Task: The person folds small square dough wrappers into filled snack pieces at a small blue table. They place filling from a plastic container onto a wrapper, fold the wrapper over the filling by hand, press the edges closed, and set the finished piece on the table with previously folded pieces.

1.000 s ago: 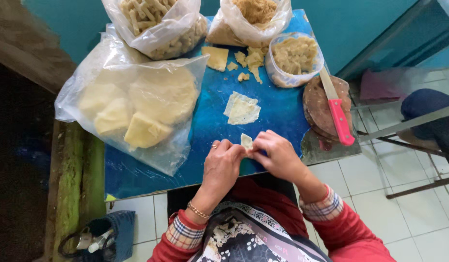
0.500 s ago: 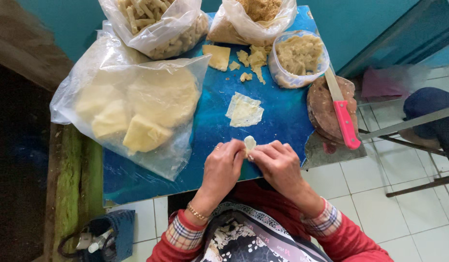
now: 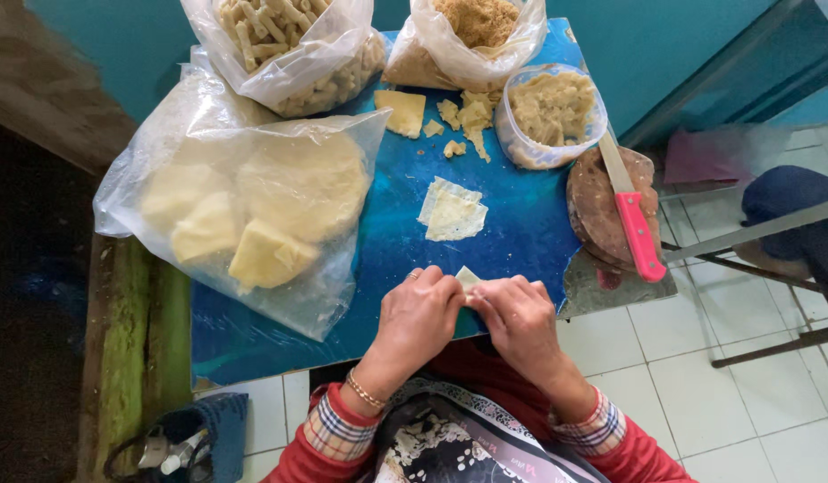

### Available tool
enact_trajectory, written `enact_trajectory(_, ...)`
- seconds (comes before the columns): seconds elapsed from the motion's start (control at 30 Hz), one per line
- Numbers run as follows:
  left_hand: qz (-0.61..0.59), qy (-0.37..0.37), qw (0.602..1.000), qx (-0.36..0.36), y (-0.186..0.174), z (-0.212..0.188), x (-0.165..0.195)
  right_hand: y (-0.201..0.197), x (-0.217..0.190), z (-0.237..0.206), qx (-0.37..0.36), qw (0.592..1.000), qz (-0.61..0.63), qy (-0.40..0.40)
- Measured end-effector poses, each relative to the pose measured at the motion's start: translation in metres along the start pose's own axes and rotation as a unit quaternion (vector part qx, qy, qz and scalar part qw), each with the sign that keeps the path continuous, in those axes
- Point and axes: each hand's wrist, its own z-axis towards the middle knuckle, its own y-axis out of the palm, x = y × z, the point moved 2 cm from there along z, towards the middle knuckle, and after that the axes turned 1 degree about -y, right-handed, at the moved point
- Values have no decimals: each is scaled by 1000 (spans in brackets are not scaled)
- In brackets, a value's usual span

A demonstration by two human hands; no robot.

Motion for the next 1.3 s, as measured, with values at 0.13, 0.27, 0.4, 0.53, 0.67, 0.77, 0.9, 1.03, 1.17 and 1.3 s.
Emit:
enact_trajectory(0.13, -20, -72, 997, -32, -3, 9, -4, -2, 3, -1, -10, 999, -22, -30)
enact_trajectory(0.27, -84, 6, 996, 29, -11, 1, 0, 3, 12, 1, -17, 1000, -21, -5)
enact_trajectory(0.4, -60, 64, 996, 34, -8, -8, 1, 7, 10, 3, -21, 996, -80, -19)
enact_trajectory(0.53, -10, 54, 998, 34, -2, -2, -5, 2, -2, 0, 1, 991, -132, -34)
enact_trajectory(0.67, -22, 46, 998, 37, -4, 3, -8, 0, 1, 7, -5, 997, -80, -22)
enact_trajectory(0.77, -69, 70, 993, 69, -8, 1, -5, 3, 12, 16, -14, 997, -71, -12)
enact_trajectory(0.9, -2, 71, 996, 57, -5, 3, -4, 3, 15, 19, -28, 993, -111, -24)
enact_trajectory(1.03, 1, 41, 998, 52, 0, 8, -8, -1, 0, 16, -14, 990, -131, -43)
enact_trajectory(1.17, -12, 27, 994, 101, 4, 6, -7, 0, -11, 18, -31, 975, -203, -81)
enact_trajectory(1.3, 8, 12, 997, 78, 9, 6, -9, 1, -4, 32, -76, 970, -208, -98)
